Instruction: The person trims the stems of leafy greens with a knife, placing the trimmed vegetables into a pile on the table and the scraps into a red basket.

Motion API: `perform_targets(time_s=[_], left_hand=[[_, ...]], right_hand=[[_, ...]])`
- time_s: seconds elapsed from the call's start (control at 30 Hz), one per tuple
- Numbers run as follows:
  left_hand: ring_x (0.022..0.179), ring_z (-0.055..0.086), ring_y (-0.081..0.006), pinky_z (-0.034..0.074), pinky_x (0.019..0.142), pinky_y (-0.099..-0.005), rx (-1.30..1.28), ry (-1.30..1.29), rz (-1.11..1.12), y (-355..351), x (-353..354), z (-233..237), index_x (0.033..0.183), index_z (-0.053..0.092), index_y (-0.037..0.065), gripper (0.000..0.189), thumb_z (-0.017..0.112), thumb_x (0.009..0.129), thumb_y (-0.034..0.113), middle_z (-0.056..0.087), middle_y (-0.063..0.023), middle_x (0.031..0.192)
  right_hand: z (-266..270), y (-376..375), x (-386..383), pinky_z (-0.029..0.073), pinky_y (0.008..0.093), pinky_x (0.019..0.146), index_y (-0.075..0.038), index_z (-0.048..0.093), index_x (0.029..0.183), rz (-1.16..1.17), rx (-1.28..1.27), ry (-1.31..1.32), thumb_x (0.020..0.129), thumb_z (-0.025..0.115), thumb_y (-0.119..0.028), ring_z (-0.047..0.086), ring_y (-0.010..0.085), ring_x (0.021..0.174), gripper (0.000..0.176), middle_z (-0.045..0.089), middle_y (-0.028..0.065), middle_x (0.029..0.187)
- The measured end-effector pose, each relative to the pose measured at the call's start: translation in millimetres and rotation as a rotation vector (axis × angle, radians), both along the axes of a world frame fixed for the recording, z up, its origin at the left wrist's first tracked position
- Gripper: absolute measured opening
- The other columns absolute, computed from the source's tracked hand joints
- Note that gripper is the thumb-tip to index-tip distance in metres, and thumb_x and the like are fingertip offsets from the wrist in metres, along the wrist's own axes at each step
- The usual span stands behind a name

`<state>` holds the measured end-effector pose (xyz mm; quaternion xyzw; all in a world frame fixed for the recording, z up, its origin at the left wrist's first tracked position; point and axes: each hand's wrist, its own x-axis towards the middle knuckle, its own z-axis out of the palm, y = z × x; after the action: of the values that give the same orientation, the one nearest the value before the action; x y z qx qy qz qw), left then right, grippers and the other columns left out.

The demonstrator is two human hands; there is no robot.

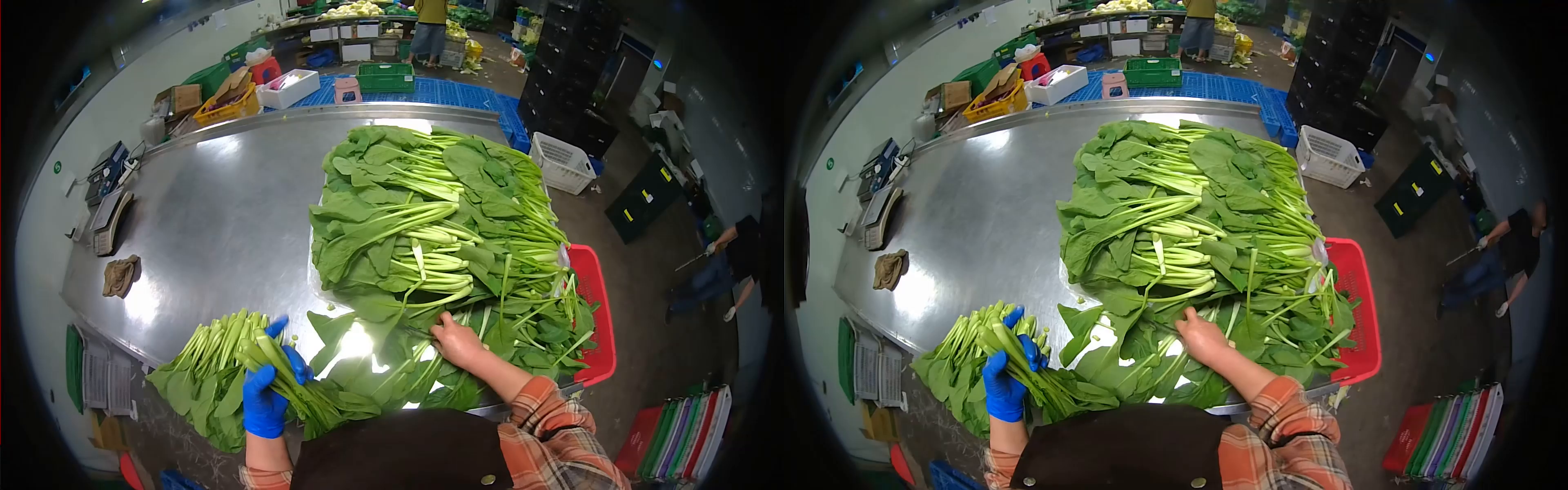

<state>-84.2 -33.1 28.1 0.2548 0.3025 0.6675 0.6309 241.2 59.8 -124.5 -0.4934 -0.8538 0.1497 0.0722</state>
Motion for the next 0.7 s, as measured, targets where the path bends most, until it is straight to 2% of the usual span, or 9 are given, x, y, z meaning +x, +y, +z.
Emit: perform_targets(time_s=[0.13,0.27,0.3,0.37,0.4,0.43,0.5,0.6,0.7], left_hand=[[0.067,0.058,-0.0142,0.048,0.065,-0.0262,-0.227,0.367,-0.060,2.3,-7.7,-1.9,0.126,0.048,-0.002,0.059,0.069,0.073,0.009,0.059,-0.0061,0.076],[0.087,0.062,-0.0149,0.048,0.080,-0.0263,-0.003,0.790,-0.397,23.6,35.5,-8.2,0.121,0.054,-0.002,0.052,0.071,0.073,0.007,0.065,-0.0088,0.096],[0.092,0.062,-0.0144,0.048,0.085,-0.0261,0.102,0.880,-0.470,30.3,47.8,-12.8,0.120,0.055,-0.001,0.049,0.072,0.074,0.006,0.066,-0.0086,0.103],[0.096,0.060,-0.0129,0.047,0.088,-0.0272,0.034,0.644,-0.581,39.4,72.4,-15.3,0.117,0.057,0.000,0.043,0.072,0.078,0.007,0.065,-0.0065,0.106],[0.096,0.060,-0.0114,0.046,0.088,-0.0265,0.047,0.697,-0.574,43.5,76.8,-31.1,0.117,0.057,0.000,0.042,0.073,0.079,0.008,0.065,-0.0056,0.107],[0.096,0.060,-0.0111,0.046,0.088,-0.0264,0.049,0.706,-0.571,46.8,79.6,-30.4,0.118,0.057,0.001,0.043,0.073,0.078,0.008,0.065,-0.0055,0.106],[0.095,0.060,-0.0104,0.046,0.088,-0.0260,0.042,0.718,-0.572,50.5,83.6,-28.9,0.119,0.056,0.001,0.045,0.073,0.078,0.008,0.065,-0.0052,0.106],[0.095,0.059,-0.0112,0.046,0.086,-0.0265,0.031,0.706,-0.556,49.7,82.3,-21.4,0.116,0.057,0.003,0.043,0.074,0.078,0.012,0.063,-0.0042,0.106],[0.096,0.058,-0.0125,0.046,0.086,-0.0272,0.073,0.743,-0.532,48.7,83.1,-26.1,0.115,0.058,0.004,0.043,0.074,0.077,0.015,0.061,-0.0049,0.107]], right_hand=[[23.3,6.9,10.2,0.049,0.0396,0.061,-0.008,0.058,0.106,0.023,0.004,0.334,0.077,0.064,-0.013,0.062,0.0275,0.068,0.030,0.055,0.0134,0.088],[132.4,4.7,-10.1,0.039,0.0237,0.049,-0.004,0.060,0.100,-0.164,-0.629,0.627,0.077,0.061,-0.007,0.047,0.0064,0.053,0.022,0.044,-0.0012,0.055],[149.7,0.9,-17.5,0.038,0.0237,0.047,-0.003,0.060,0.099,-0.184,-0.665,0.676,0.078,0.061,-0.006,0.047,0.0066,0.049,0.022,0.049,-0.0019,0.059],[150.8,-2.2,-28.7,0.035,0.0219,0.047,-0.003,0.060,0.099,-0.191,-0.731,0.835,0.079,0.060,-0.006,0.046,0.0044,0.051,0.021,0.051,-0.0026,0.059],[149.9,-1.6,-32.2,0.036,0.0209,0.048,-0.004,0.060,0.101,-0.169,-0.760,0.913,0.080,0.058,-0.005,0.047,0.0044,0.052,0.021,0.052,-0.0026,0.060],[143.1,2.3,-33.2,0.036,0.0210,0.048,-0.004,0.059,0.105,-0.078,-0.581,0.823,0.082,0.058,-0.005,0.046,0.0034,0.052,0.023,0.054,-0.0017,0.066],[135.9,5.1,-32.4,0.042,0.0247,0.053,-0.003,0.058,0.112,0.003,-0.434,0.845,0.085,0.056,-0.005,0.052,0.0100,0.058,0.027,0.058,0.0041,0.076],[123.5,5.5,-29.0,0.048,0.0343,0.072,-0.003,0.053,0.122,0.153,-0.140,0.649,0.087,0.056,-0.009,0.060,0.0270,0.083,0.036,0.057,0.0138,0.097],[125.4,3.4,-31.0,0.049,0.0394,0.075,-0.003,0.053,0.121,0.152,-0.086,0.567,0.089,0.054,-0.011,0.059,0.0360,0.087,0.034,0.058,0.0168,0.100]])
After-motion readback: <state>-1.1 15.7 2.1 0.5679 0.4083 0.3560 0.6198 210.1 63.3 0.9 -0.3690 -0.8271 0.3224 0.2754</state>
